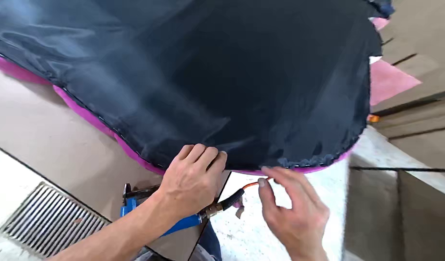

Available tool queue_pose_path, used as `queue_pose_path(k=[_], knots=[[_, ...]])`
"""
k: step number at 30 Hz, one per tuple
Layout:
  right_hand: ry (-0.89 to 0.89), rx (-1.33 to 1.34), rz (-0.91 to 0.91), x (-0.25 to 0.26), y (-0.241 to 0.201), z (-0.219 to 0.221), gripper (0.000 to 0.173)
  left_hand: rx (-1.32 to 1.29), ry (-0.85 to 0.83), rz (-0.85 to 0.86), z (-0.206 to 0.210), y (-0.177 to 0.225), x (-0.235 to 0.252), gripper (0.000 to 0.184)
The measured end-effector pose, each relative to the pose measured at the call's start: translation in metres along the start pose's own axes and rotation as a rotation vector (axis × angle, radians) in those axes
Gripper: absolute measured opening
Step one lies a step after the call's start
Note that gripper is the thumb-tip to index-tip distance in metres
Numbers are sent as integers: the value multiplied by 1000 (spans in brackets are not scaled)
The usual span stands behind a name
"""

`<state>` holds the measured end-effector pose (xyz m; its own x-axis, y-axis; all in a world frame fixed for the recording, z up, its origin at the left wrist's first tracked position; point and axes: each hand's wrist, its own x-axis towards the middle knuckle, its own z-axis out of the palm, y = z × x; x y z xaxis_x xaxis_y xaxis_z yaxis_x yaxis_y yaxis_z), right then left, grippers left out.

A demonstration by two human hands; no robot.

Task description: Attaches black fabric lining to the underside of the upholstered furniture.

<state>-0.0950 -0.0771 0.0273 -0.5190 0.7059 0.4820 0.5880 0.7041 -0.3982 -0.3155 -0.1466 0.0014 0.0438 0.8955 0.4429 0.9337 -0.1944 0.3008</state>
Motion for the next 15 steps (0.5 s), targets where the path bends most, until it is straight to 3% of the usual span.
queue_pose_path(k=[8, 11, 15], knots=[[-373, 24, -348, 49, 37, 14, 27, 183, -38, -84, 2, 18, 4, 25], [-374, -43, -432, 53, 38, 23, 22, 214, 18, -63, 5, 13, 5, 19], [-249, -90, -503, 57, 37, 32, 12, 230, 240, 30, 13, 7, 9, 19]])
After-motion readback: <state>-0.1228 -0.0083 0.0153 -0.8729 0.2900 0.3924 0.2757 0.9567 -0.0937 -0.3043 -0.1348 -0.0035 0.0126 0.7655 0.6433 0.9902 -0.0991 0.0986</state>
